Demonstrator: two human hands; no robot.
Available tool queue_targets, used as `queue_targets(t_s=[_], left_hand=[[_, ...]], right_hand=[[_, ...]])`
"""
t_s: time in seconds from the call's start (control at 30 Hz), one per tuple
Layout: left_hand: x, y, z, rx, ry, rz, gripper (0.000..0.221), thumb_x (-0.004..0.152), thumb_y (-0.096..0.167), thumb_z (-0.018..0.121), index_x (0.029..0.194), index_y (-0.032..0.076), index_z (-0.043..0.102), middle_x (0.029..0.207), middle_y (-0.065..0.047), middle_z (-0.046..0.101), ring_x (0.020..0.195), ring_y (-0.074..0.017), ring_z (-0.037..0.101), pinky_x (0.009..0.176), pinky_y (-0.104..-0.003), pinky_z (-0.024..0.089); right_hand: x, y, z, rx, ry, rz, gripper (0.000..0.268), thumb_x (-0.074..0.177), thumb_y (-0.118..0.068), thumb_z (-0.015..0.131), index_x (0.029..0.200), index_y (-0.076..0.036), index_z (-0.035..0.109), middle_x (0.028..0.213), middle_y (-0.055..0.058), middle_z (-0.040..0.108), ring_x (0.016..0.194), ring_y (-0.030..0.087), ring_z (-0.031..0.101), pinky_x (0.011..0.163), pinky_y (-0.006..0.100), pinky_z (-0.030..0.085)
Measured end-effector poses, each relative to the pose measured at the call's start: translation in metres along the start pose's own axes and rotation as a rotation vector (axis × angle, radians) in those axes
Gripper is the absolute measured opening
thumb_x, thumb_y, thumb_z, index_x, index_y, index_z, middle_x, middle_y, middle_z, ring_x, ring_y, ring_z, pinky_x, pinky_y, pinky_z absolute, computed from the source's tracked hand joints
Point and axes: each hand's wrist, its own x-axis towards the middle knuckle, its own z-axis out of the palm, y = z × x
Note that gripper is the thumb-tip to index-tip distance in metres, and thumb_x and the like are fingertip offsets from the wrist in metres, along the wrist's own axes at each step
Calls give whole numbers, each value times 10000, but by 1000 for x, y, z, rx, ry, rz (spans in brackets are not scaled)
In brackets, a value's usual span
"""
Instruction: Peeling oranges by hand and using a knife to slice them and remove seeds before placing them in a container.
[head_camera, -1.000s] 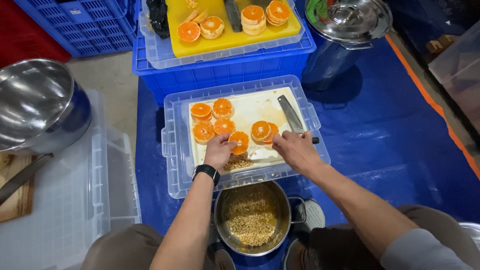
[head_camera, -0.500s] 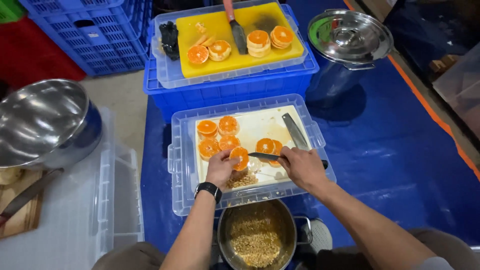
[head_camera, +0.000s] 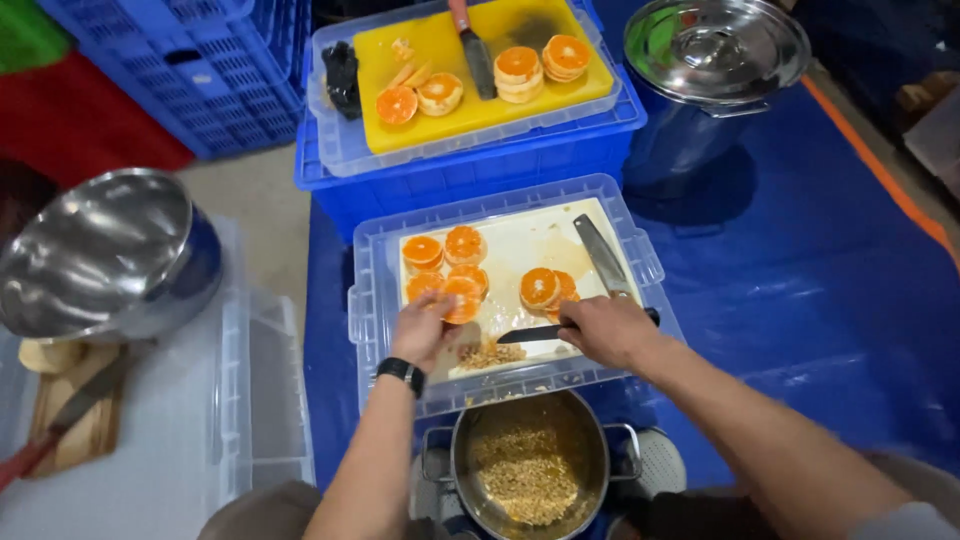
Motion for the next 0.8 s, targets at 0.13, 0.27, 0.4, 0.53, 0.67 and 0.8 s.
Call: queue_targets(t_s=[0.13, 0.27, 0.4, 0.53, 0.67, 0.8], left_hand=[[33, 25, -13, 217, 110, 118, 466, 883, 183, 816, 1273, -7, 644, 1049, -251, 706, 919, -367, 748, 686, -394, 643], [101, 24, 24, 499, 16, 231, 363, 835, 155, 834, 1161, 44, 719, 1028, -183, 732, 933, -311, 747, 654, -376, 655], [108, 42, 93, 1063, -56, 348, 286, 856, 335, 741, 1124, 234, 748, 1068, 7, 789, 1175, -261, 685, 1019, -427, 540], [104, 54, 135, 1252, -56, 435, 217, 882, 294, 703, 1092, 295, 761, 1064, 74, 778, 1181, -218, 692, 1008, -429, 536], [97, 55, 134, 1398, 141, 642, 319, 941, 308, 689, 1260, 303, 669, 1210, 67, 699, 1247, -240, 617, 1033, -495, 509], [57, 40, 132, 1281, -280, 646, 483, 924, 322, 686, 1393, 254, 594, 1356, -41, 621, 1349, -318, 536, 1099, -469, 499]], right_hand=[[-13, 10, -50, 95, 36, 56, 177, 981, -357, 596, 1011, -220, 704, 938, 72, 787, 997, 363, 741, 875, 512, 571], [-22, 27, -68, 133, 43, 197, 227, 988, -337, 589, 1149, -221, 698, 1118, 107, 777, 1094, 385, 719, 920, 530, 580], [-20, 56, -56, 139, -24, 293, 237, 984, -342, 599, 1178, -255, 701, 1128, 90, 775, 1084, 361, 731, 891, 515, 598], [-17, 77, -48, 131, -93, 382, 267, 974, -362, 613, 1217, -286, 692, 1149, 106, 762, 1087, 360, 733, 873, 510, 605], [-11, 68, -59, 164, -112, 450, 346, 996, -336, 576, 1320, -252, 666, 1189, 138, 759, 1103, 381, 730, 898, 532, 598], [-2, 69, -55, 172, -92, 464, 351, 1004, -305, 566, 1333, -225, 660, 1141, 154, 761, 1052, 376, 747, 851, 525, 607]])
